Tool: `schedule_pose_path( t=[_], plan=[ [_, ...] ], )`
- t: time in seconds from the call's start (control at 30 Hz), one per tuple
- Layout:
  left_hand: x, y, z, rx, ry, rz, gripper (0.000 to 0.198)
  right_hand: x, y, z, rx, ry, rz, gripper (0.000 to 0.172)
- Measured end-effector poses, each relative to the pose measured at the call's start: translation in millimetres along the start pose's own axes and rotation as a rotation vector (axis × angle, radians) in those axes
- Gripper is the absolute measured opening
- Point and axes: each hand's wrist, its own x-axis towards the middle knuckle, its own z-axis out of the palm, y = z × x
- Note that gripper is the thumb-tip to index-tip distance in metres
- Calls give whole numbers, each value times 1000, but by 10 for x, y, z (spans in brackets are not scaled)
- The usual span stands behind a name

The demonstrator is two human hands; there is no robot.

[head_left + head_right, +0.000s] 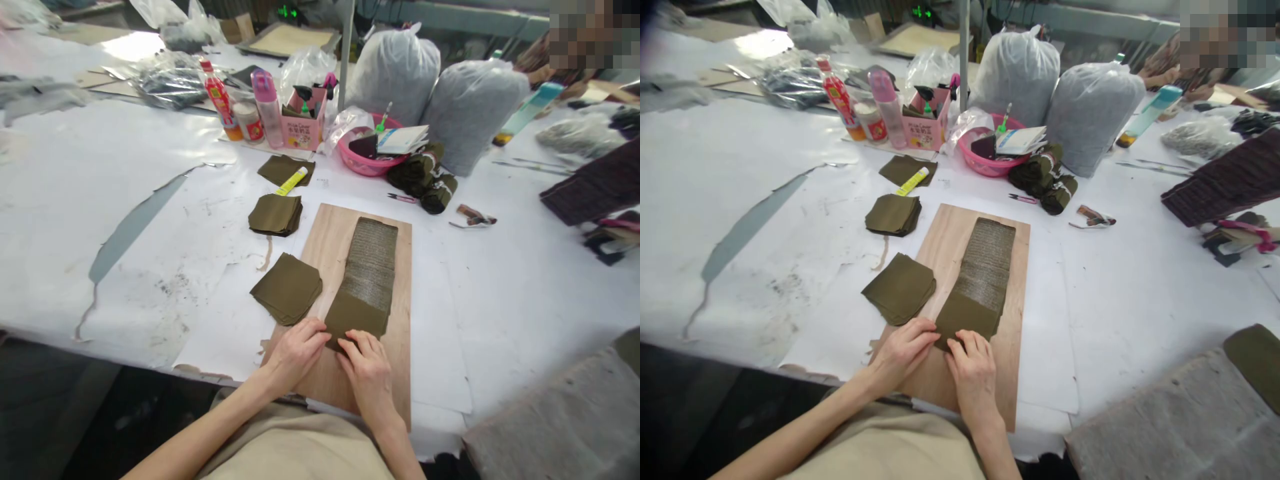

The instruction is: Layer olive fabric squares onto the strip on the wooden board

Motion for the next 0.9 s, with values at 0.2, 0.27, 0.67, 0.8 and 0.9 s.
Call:
schedule_pose_path(
  t=[0.2, 0.27, 0.67, 0.8, 0.9],
  plan=[
    [8, -96, -125, -20, 58, 16, 23, 3, 4, 42, 26, 75, 17, 19],
    [13, -179, -201, -29, 106, -39, 24, 45, 6, -1, 87, 60, 45, 17],
    [-256, -745, -560, 277, 152, -369, 90, 1410, -251, 307, 141, -91, -17, 45],
    [-295, -935, -566, 308, 92, -391, 104, 1595, -324, 502, 98, -133, -28, 47],
    [-323, -1030, -538, 315, 49, -376, 105, 1485, -332, 550, 96, -105, -57, 45]
  ],
)
